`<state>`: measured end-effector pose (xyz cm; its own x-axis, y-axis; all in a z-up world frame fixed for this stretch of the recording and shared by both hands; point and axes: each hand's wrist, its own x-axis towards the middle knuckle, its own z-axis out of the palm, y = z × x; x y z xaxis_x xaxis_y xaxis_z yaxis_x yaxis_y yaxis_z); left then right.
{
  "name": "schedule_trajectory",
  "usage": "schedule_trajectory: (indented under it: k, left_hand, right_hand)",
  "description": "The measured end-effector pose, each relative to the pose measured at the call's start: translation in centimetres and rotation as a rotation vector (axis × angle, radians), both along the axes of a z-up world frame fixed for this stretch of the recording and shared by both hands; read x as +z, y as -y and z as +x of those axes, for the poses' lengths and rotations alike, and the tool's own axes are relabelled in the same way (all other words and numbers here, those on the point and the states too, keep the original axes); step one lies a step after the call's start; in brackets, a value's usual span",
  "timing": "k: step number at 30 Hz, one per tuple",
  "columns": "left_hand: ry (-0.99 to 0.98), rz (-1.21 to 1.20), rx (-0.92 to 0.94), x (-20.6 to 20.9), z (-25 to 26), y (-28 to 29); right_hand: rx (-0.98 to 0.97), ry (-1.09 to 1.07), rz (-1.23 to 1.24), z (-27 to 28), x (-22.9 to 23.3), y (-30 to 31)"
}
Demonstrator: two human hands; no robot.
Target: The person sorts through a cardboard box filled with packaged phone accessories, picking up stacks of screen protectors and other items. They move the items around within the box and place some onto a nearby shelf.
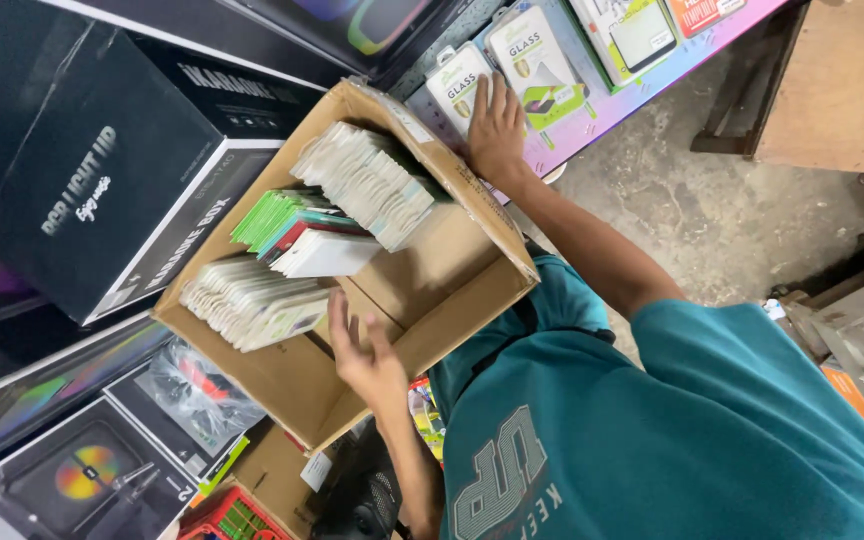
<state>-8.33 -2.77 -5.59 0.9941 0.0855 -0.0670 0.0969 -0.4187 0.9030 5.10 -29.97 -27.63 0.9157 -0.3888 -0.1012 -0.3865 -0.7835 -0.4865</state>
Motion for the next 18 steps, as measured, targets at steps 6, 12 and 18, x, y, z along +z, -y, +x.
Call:
schedule_trajectory:
  k: [6,12,18]
  left_hand:
    - [0.079,0.237,0.114,0.9,-3.1,0.1]
    - [0.176,0.353,0.124,-0.4,-3.0,0.7]
    - [0.197,0.418,0.098,-0.4,-2.5,1.0]
  right_hand:
    - [-0.130,-0.100,0.004,0.9,2.0,0.2]
    - [-0.156,0.015,0.085,-0.5,4.1,1.8]
    - [-0.083,0.038,0.113,-0.9,3.4,2.3]
